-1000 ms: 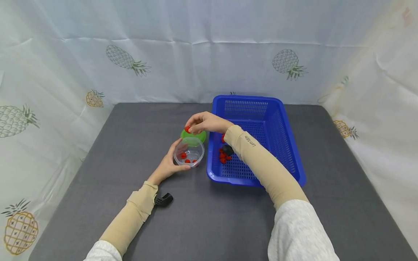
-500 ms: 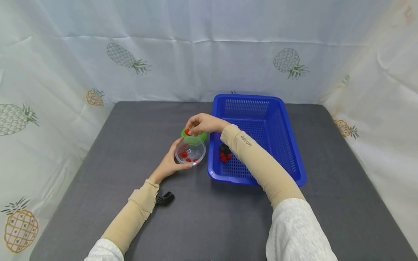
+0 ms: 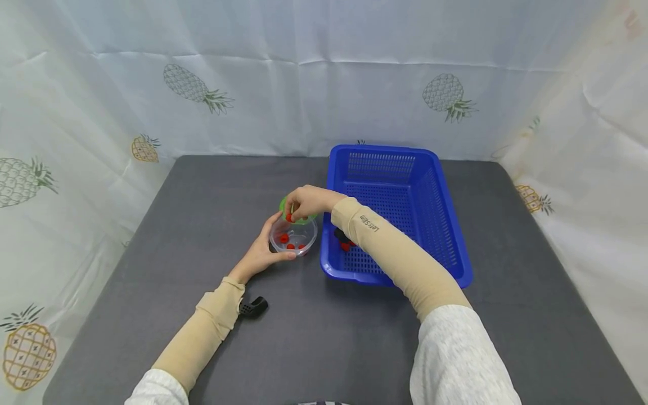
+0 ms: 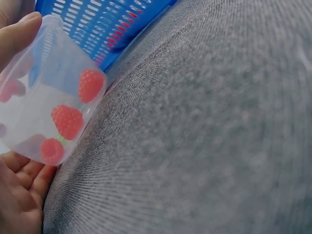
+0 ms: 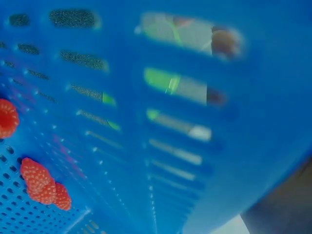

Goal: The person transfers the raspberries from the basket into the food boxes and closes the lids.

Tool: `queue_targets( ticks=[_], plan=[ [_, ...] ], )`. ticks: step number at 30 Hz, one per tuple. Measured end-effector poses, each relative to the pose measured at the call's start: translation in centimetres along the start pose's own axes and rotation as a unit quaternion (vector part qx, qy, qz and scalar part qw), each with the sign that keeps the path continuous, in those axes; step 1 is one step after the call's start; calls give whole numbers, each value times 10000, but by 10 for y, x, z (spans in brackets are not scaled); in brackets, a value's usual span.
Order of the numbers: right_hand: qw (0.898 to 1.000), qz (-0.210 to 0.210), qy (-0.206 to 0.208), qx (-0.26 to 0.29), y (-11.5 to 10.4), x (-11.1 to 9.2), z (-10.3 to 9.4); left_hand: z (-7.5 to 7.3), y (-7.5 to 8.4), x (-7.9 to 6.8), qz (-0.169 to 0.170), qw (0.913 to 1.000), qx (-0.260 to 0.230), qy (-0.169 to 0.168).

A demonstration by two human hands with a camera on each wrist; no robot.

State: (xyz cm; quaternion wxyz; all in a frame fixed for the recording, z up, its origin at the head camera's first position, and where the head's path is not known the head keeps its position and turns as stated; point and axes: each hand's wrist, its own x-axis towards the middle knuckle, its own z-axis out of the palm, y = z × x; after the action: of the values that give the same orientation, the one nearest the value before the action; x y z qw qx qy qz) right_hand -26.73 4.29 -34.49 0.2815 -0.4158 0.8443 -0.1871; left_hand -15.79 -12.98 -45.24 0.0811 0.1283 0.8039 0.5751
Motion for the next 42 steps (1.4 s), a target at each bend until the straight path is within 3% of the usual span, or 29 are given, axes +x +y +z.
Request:
queue_targets(
  ticks=[4, 11, 20, 27, 30, 37, 42],
  plan=[
    [9988, -71, -155, -449, -4, 3, 3, 2, -11, 4, -31, 9999, 45, 99],
    [9944, -86, -366, -986, -1, 7, 8, 3, -10, 4, -69, 9999, 57, 99],
    [9967, 156, -679, -409, 2, 7, 3, 4, -11, 6, -55, 9997, 165, 159],
    [9965, 163, -771, -294, 5, 9, 3, 6, -11, 6, -260, 9993, 207, 149],
    [9965, 189, -773, -244, 5, 10, 4, 5, -6, 5, -346, 9992, 175, 100],
    [9968, 187, -776, -74, 4, 10, 5, 2, 24, -8, -196, 9996, 162, 87],
    [9982, 138, -512, 286, 4, 8, 3, 1, 21, -9, -152, 9998, 106, 101]
  ],
)
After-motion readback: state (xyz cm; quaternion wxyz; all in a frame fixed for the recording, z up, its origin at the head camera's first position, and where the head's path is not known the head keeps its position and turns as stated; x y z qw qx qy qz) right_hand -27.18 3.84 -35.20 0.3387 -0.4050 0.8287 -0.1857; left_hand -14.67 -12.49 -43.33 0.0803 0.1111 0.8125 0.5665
